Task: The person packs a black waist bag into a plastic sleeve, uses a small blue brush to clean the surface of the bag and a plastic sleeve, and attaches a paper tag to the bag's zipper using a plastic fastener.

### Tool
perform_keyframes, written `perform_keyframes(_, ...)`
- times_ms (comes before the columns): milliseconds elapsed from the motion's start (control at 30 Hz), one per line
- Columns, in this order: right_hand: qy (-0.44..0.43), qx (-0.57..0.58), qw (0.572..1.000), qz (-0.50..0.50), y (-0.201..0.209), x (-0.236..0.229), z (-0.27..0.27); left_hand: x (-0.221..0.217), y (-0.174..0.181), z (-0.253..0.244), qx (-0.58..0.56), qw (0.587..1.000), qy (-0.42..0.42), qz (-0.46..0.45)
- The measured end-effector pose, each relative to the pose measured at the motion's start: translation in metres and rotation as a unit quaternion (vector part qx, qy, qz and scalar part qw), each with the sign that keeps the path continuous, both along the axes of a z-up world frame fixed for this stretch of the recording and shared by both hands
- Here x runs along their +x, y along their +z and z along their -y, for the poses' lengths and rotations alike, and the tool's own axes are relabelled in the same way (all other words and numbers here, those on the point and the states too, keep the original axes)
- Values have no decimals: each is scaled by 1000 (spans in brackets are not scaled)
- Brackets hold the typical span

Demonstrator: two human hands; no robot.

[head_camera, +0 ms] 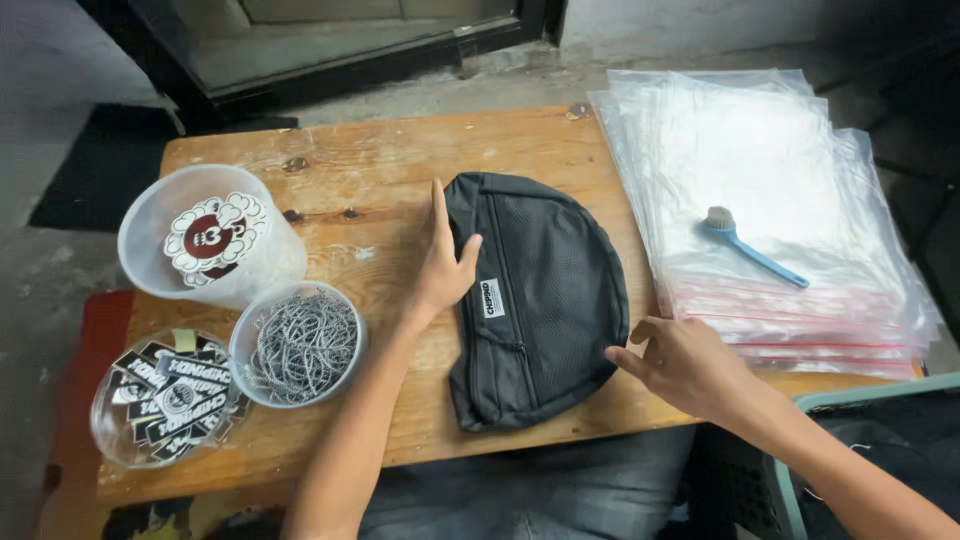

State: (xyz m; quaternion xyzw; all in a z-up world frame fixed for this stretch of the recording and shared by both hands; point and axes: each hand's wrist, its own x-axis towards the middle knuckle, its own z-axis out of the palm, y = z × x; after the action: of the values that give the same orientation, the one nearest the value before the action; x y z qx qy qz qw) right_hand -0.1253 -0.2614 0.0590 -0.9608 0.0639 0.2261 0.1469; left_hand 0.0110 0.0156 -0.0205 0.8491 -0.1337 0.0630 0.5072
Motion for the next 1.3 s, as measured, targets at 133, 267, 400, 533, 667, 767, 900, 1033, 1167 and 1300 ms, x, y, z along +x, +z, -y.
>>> perform_keyframes(133, -24, -56, 997, 47, 35, 22, 34, 6, -39, -2, 156, 980, 5, 120)
perform_keyframes(267, -63, -165, 964, 197, 4, 59, 101, 7, -42, -7, 147, 966, 34, 210)
perform_keyframes(400, -28, -280, 941, 189, -20, 78, 130, 7, -40, -10, 219, 943, 87, 236)
perform_keyframes(533, 3, -282, 944, 172, -31, 83, 141, 4, -33, -6, 254, 942, 113, 187)
perform_keyframes(667, -30, -225, 954, 194, -19, 85, 124, 1, -26, -8, 163, 967, 102, 168)
perform_keyframes(767, -56, -131, 968, 207, 15, 81, 84, 2, -25, -8, 143, 972, 105, 153)
perform_keyframes(900, 71, 65, 967, 235, 32, 78, 25, 3, -34, -6, 112, 977, 116, 143)
perform_keyframes(1033, 152, 204, 957, 142, 42, 94, -50, 3, -39, -8, 68, 982, 118, 131)
perform_keyframes(1167, 203, 220, 948, 104, 1, 156, -68, 6, -43, -9, 61, 985, 115, 116)
perform_keyframes(1300, 162, 168, 911, 339, -59, 222, -53, 7, -43, -7, 75, 986, 106, 106)
